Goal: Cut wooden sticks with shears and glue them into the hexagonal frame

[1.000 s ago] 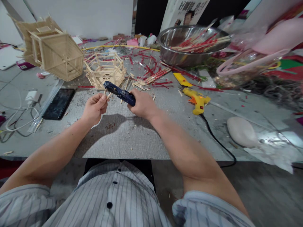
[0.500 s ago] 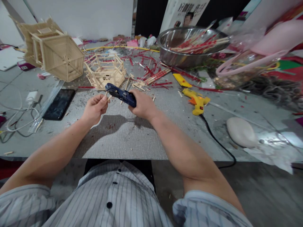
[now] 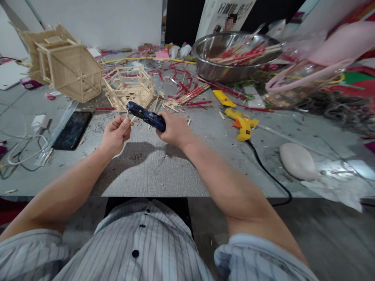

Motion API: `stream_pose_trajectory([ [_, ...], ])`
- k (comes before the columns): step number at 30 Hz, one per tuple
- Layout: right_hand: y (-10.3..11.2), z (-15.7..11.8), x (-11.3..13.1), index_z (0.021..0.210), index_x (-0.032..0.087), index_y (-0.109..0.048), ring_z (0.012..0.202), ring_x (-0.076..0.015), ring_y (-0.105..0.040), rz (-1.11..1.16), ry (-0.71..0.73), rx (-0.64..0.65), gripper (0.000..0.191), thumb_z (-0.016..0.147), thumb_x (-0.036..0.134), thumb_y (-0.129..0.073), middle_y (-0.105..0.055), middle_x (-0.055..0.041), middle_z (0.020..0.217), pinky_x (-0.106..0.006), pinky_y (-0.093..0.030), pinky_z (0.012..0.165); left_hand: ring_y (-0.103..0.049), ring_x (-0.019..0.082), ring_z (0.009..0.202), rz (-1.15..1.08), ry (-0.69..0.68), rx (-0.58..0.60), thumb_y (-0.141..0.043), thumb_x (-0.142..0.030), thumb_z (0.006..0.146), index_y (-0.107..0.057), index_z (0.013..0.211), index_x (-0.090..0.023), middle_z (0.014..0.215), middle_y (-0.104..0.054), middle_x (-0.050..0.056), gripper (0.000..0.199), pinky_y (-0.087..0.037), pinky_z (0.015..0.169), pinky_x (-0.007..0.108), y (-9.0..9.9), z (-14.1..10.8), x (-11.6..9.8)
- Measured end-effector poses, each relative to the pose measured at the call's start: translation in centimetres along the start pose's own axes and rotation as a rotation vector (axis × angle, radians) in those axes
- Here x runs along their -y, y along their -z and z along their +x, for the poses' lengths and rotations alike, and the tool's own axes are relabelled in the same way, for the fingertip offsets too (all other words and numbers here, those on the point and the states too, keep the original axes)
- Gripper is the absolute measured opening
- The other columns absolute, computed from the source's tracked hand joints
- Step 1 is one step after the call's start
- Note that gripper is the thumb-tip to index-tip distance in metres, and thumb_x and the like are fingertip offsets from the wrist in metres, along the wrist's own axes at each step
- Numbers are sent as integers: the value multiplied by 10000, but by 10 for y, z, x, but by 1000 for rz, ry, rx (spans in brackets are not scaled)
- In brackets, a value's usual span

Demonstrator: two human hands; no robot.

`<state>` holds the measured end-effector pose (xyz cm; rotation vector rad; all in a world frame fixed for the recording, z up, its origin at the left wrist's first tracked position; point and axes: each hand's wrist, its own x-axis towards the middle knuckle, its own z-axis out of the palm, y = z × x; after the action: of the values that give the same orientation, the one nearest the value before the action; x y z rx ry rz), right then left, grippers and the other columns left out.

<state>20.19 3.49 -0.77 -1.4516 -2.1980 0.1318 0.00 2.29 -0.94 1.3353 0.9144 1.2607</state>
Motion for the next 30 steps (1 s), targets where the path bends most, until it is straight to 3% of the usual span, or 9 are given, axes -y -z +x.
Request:
stream_pose_trajectory([
  [6, -5, 0, 3, 1017, 236, -579, 852, -291, -630, -12, -33, -32, 326, 701, 311, -543, -697, -97, 936, -403, -456, 723, -234, 66, 441, 95, -119, -101, -645, -587, 772, -457, 678, -215, 512, -308, -81, 427, -180, 415, 238, -1, 0, 7],
  [12, -6, 0, 5, 990, 220, -575, 878, -309, -635, 14, -62, -6, 287, 718, 303, -534, -693, -120, 942, -420, -463, 746, -256, 69, 460, 109, -140, -148, -648, -544, 788, -488, 675, -208, 529, -360, -65, 389, -192, 419, 242, -1, 0, 8],
  [21, -7, -1, -6, 1221, 251, -492, 1090, -307, -597, 125, 55, -5, 519, 702, 243, -526, -637, -115, 1190, -470, -465, 896, -190, 50, 392, -22, 4, -34, -702, -523, 742, -491, 629, -200, 439, -246, -98, 402, -140, 388, 220, -4, -2, -1],
  [30, -15, 2, -21, 1251, 247, -455, 1056, -310, -594, 163, 202, -82, 595, 665, 239, -559, -602, -115, 1203, -494, -467, 916, -185, 17, 391, -118, 113, 65, -732, -420, 753, -495, 612, -159, 460, -301, -91, 380, -154, 383, 159, -1, -2, -13],
])
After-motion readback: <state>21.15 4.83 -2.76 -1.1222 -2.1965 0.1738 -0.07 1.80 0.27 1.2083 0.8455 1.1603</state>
